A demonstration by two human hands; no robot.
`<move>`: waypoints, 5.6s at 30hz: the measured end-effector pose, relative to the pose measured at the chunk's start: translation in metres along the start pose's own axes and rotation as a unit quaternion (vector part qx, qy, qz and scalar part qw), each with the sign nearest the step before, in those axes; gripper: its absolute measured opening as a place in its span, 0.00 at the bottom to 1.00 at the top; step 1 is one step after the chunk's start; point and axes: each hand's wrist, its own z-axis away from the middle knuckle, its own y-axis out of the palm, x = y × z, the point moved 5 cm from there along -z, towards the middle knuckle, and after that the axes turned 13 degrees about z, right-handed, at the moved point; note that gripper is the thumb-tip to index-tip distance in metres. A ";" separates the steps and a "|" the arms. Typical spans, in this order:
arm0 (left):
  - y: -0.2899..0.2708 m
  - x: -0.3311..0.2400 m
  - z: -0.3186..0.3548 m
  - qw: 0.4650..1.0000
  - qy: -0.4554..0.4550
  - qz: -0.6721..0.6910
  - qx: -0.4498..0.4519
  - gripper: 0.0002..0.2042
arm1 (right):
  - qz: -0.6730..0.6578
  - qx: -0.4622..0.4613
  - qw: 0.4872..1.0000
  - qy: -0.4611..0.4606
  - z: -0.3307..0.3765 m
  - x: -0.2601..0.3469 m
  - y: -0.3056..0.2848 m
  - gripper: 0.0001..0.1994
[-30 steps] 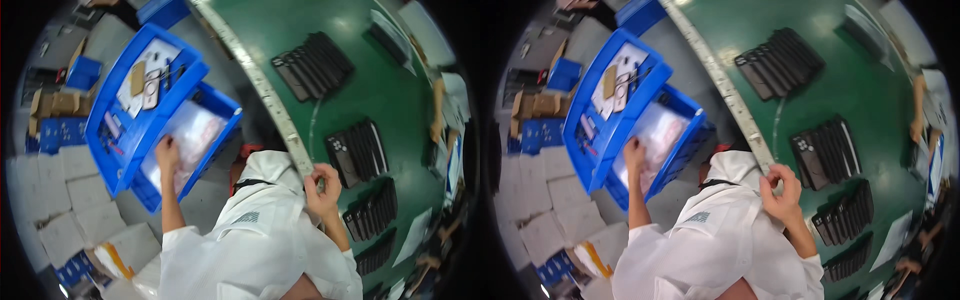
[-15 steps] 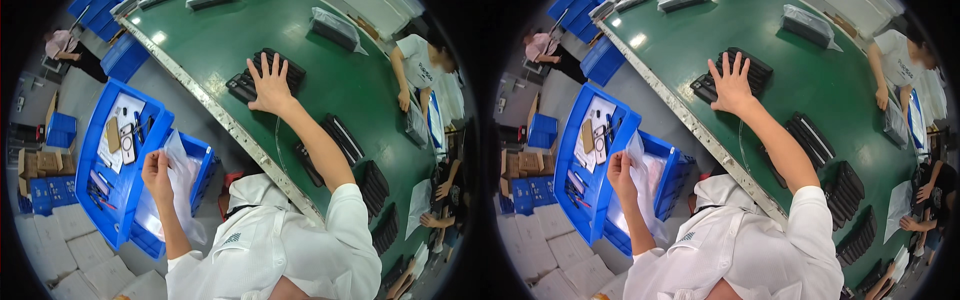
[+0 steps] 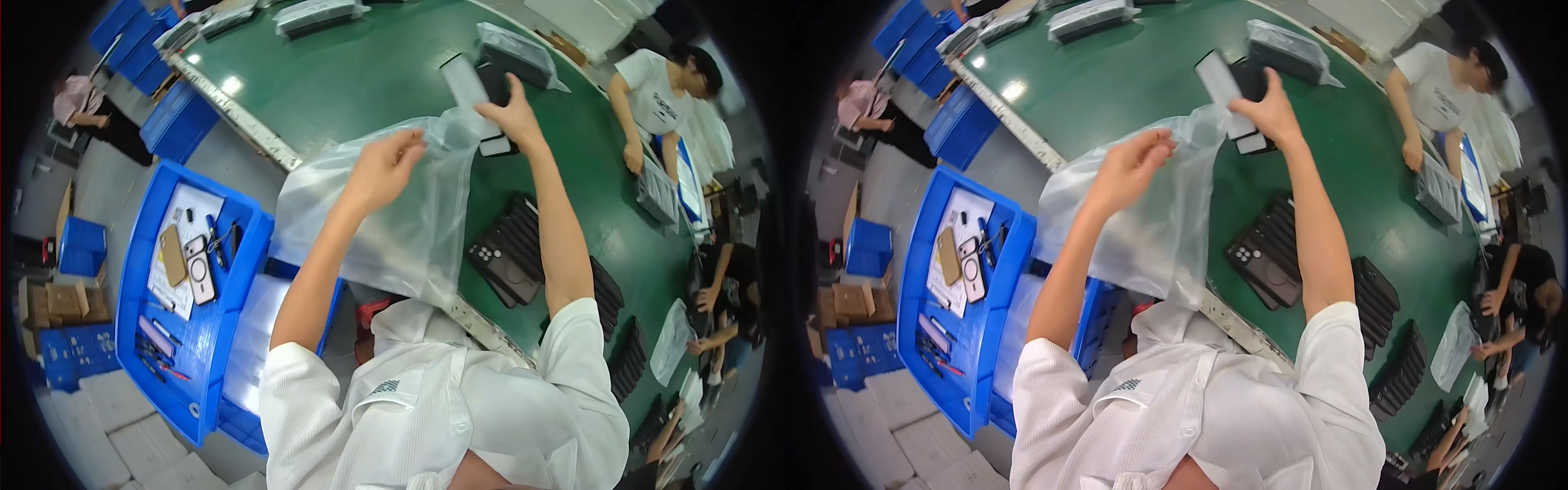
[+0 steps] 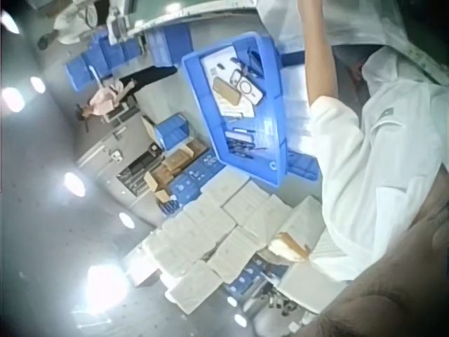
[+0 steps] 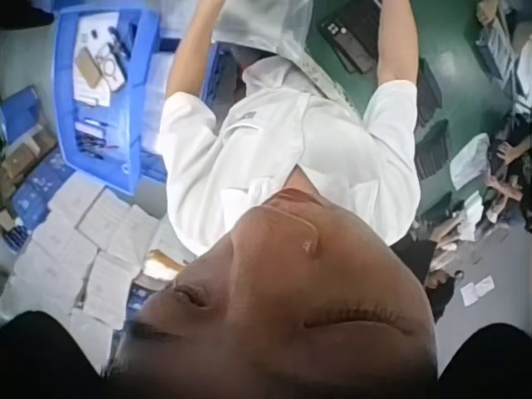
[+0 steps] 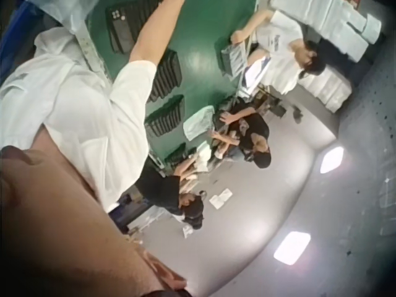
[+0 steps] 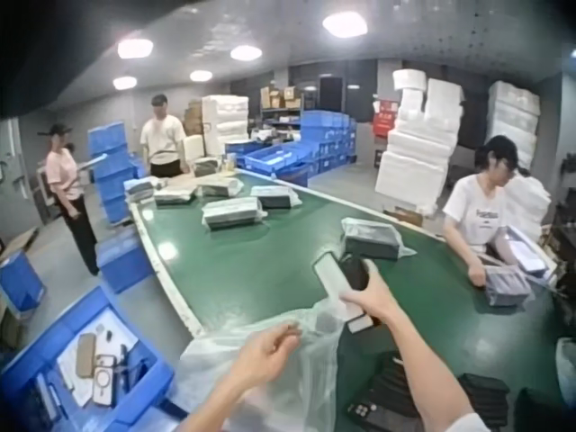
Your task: The person packages phone cases by fitting foam inserts into them, stacking the cases together, placing the stacks into plastic bags, and writing labels onto the bags with a marker.
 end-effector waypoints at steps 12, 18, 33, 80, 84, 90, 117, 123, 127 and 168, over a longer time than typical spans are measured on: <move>0.046 0.106 0.057 0.952 0.037 -0.303 -0.027 0.14 | -0.447 0.026 0.887 0.115 0.134 0.017 -0.105 0.40; -0.014 0.112 0.052 0.970 -0.192 0.039 -0.145 0.10 | -0.183 0.158 0.963 -0.118 0.141 0.079 -0.027 0.53; -0.069 0.000 0.060 0.969 -0.037 -0.104 -0.221 0.09 | 0.100 0.117 0.980 -0.127 0.172 0.108 -0.008 0.52; 0.155 0.037 0.121 0.966 -0.199 0.164 -0.029 0.18 | 0.232 0.271 0.921 0.158 0.212 -0.044 -0.074 0.28; 0.187 0.013 0.049 0.995 0.058 0.055 0.060 0.15 | -0.240 0.289 0.893 0.247 0.278 -0.083 -0.069 0.20; 0.178 0.029 0.028 0.985 -0.026 -0.069 0.155 0.12 | 0.246 0.135 0.959 0.048 0.249 -0.033 -0.095 0.32; -0.001 0.019 0.052 0.900 0.223 -0.319 -0.196 0.07 | 0.187 0.259 0.947 -0.025 0.129 0.117 0.073 0.63; -0.002 0.027 0.063 0.878 0.297 -0.306 -0.216 0.07 | 0.237 0.189 0.950 -0.077 0.139 0.133 0.091 0.57; -0.011 0.027 0.058 0.895 0.201 -0.228 -0.327 0.06 | 0.300 0.159 0.930 -0.141 0.151 0.145 0.104 0.55; -0.040 0.102 0.074 0.974 -0.146 -0.038 -0.171 0.09 | 0.010 0.003 1.000 0.029 0.100 0.159 0.198 0.66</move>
